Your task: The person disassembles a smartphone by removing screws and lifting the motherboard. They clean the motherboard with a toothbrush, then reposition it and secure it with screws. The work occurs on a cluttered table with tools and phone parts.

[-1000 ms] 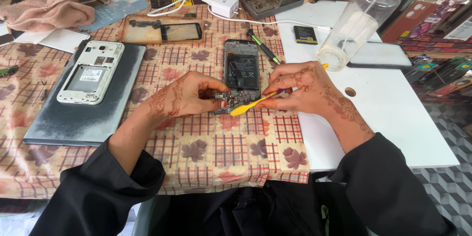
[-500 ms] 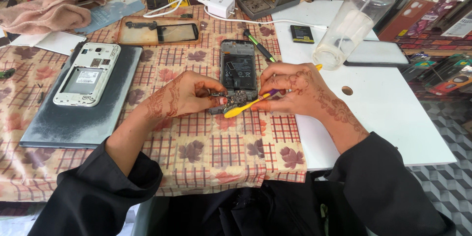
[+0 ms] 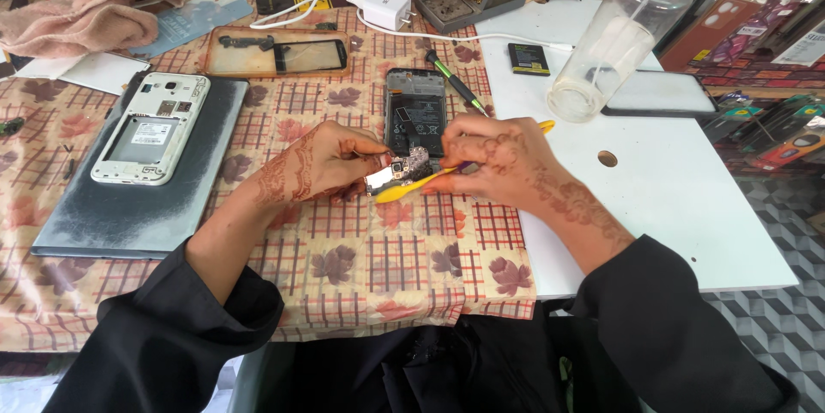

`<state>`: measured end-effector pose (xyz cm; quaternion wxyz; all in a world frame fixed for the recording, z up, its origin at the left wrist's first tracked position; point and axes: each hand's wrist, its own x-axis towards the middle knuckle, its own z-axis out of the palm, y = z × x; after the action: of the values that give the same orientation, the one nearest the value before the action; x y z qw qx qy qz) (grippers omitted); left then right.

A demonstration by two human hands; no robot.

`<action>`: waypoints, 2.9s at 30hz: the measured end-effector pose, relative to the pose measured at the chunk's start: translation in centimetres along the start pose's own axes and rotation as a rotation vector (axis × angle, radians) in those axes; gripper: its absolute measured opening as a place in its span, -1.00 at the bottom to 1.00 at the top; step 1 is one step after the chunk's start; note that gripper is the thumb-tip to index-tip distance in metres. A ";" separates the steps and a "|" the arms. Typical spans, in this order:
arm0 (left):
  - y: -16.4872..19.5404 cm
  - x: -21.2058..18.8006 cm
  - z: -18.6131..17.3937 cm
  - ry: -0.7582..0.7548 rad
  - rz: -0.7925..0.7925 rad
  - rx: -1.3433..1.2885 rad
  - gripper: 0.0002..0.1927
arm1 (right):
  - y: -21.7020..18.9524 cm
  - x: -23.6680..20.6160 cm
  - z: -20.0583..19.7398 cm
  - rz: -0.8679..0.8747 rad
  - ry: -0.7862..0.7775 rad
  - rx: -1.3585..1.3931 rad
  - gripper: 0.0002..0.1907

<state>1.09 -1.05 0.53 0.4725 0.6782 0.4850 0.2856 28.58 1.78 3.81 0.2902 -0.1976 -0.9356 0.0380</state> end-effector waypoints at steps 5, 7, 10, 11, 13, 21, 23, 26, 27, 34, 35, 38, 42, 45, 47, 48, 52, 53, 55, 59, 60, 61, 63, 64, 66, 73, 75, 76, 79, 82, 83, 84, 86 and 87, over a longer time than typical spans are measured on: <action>-0.5 0.2 -0.1 0.003 0.058 0.014 -0.77 | -1.1 0.5 1.5 -0.024 -0.006 -0.035 -0.62; -0.8 0.3 -0.1 0.003 0.093 0.007 -0.78 | -1.3 0.4 1.9 -0.023 -0.004 -0.062 -0.62; -1.0 0.5 -0.1 -0.004 0.219 0.003 -0.80 | -1.1 0.5 2.1 -0.058 0.020 -0.092 -0.64; -1.0 0.5 -0.1 -0.009 0.227 0.002 -0.80 | -0.7 0.7 1.9 -0.054 0.025 -0.077 -0.63; -0.9 0.5 -0.3 -0.008 0.239 0.038 -0.80 | 0.2 0.9 1.1 -0.021 0.015 -0.015 -0.65; -0.1 0.1 -0.5 -0.018 0.197 0.047 -0.80 | 1.6 0.2 -2.7 0.256 -0.040 0.148 -0.66; -0.1 -0.1 -0.4 -0.008 0.196 0.076 -0.80 | 1.4 0.3 -2.4 0.255 -0.081 0.169 -0.68; 0.0 -0.3 -0.4 0.003 0.211 0.111 -0.79 | 1.0 0.3 -2.0 0.208 -0.109 0.213 -0.66; 0.0 -0.3 -0.3 0.004 0.220 0.121 -0.79 | 0.9 0.2 -1.8 0.187 -0.113 0.228 -0.65; 0.0 -0.1 -0.4 -0.011 0.204 0.117 -0.78 | 1.1 0.2 -1.1 0.185 0.066 0.098 -0.66; -0.1 -0.1 -0.4 -0.013 0.203 0.111 -0.78 | 1.1 0.1 -1.0 0.190 0.066 0.081 -0.67; -0.2 0.1 -0.3 -0.017 0.189 0.072 -0.77 | 1.2 0.0 -0.8 0.227 0.085 0.149 -0.71; -0.4 0.2 -0.2 -0.011 0.139 0.126 -0.78 | 1.5 -0.1 -0.8 0.297 0.137 0.153 -0.71; -0.5 0.2 -0.2 -0.009 0.224 0.108 -0.80 | 1.6 -0.2 -0.6 0.255 0.147 0.223 -0.76; -0.4 0.1 -0.2 -0.007 0.088 0.100 -0.79 | 1.6 -0.2 -0.5 0.228 0.143 0.262 -0.77; -0.4 0.1 -0.2 -0.007 0.020 0.096 -0.78 | 1.6 -0.3 -0.5 0.214 0.141 0.282 -0.78; -0.3 0.1 0.0 -0.010 0.082 0.100 -0.67 | 1.2 -0.1 -0.1 0.331 0.028 0.253 -0.77; -0.3 0.0 0.0 -0.023 0.114 0.099 -0.64 | 1.0 -0.1 0.0 0.299 0.027 0.224 -0.77; -0.4 -0.1 0.0 -0.045 0.141 0.069 -0.61 | 0.8 -0.1 0.2 0.265 0.027 0.196 -0.76; -0.8 -0.1 -0.1 -0.075 0.161 -0.003 -0.60 | 0.9 0.2 -0.5 0.250 0.045 0.224 -0.74; -0.9 0.0 -0.1 -0.082 0.180 -0.011 -0.60 | 1.1 0.3 -1.0 0.247 0.054 0.235 -0.73; -1.0 0.1 -0.1 -0.094 0.190 -0.036 -0.60 | 1.2 0.3 -1.4 0.310 0.039 0.228 -0.73; -1.1 0.2 -0.2 -0.112 0.208 -0.085 -0.59 | 1.3 0.3 -2.1 0.432 0.006 0.215 -0.73; -1.2 0.2 -0.3 -0.104 0.191 -0.057 -0.59 | 1.3 0.4 -2.1 0.421 0.010 0.196 -0.73; -1.3 0.3 -0.3 -0.091 0.156 -0.003 -0.58 | 1.2 0.4 -2.1 0.400 0.017 0.157 -0.72; -1.0 0.2 -0.1 -0.107 0.201 -0.080 -0.61 | 1.3 0.3 -2.3 0.328 -0.123 0.333 -0.72; -0.9 0.0 -0.1 -0.099 0.173 -0.056 -0.61 | 1.4 0.1 -2.4 0.466 -0.125 0.334 -0.70; -0.9 0.0 -0.1 -0.103 0.176 -0.062 -0.61 | 1.6 0.1 -2.3 0.413 -0.068 0.300 -0.70; -0.8 0.0 -0.1 -0.108 0.175 -0.067 -0.61 | 1.9 0.1 -2.1 0.330 0.052 0.252 -0.71; -0.8 0.1 -0.1 -0.095 0.145 -0.046 -0.60 | 2.2 0.0 -2.2 0.354 0.044 0.277 -0.69; -0.8 0.1 -0.1 -0.089 0.135 -0.038 -0.61 | 2.3 -0.1 -2.3 0.332 0.019 0.256 -0.67; -0.8 0.2 0.0 -0.085 0.125 -0.030 -0.62 | 2.4 -0.1 -2.5 0.311 -0.004 0.233 -0.65; -0.9 0.2 -0.1 -0.089 0.127 -0.031 -0.61 | 2.4 -0.2 -2.8 0.379 -0.138 0.312 -0.73; -0.9 0.1 -0.1 -0.091 0.127 -0.031 -0.61 | 2.4 -0.2 -2.9 0.411 -0.206 0.351 -0.77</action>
<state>0.67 -0.81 -0.24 0.4853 0.7126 0.4147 0.2912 31.20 3.80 5.66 0.2097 -0.3250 -0.8795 0.2774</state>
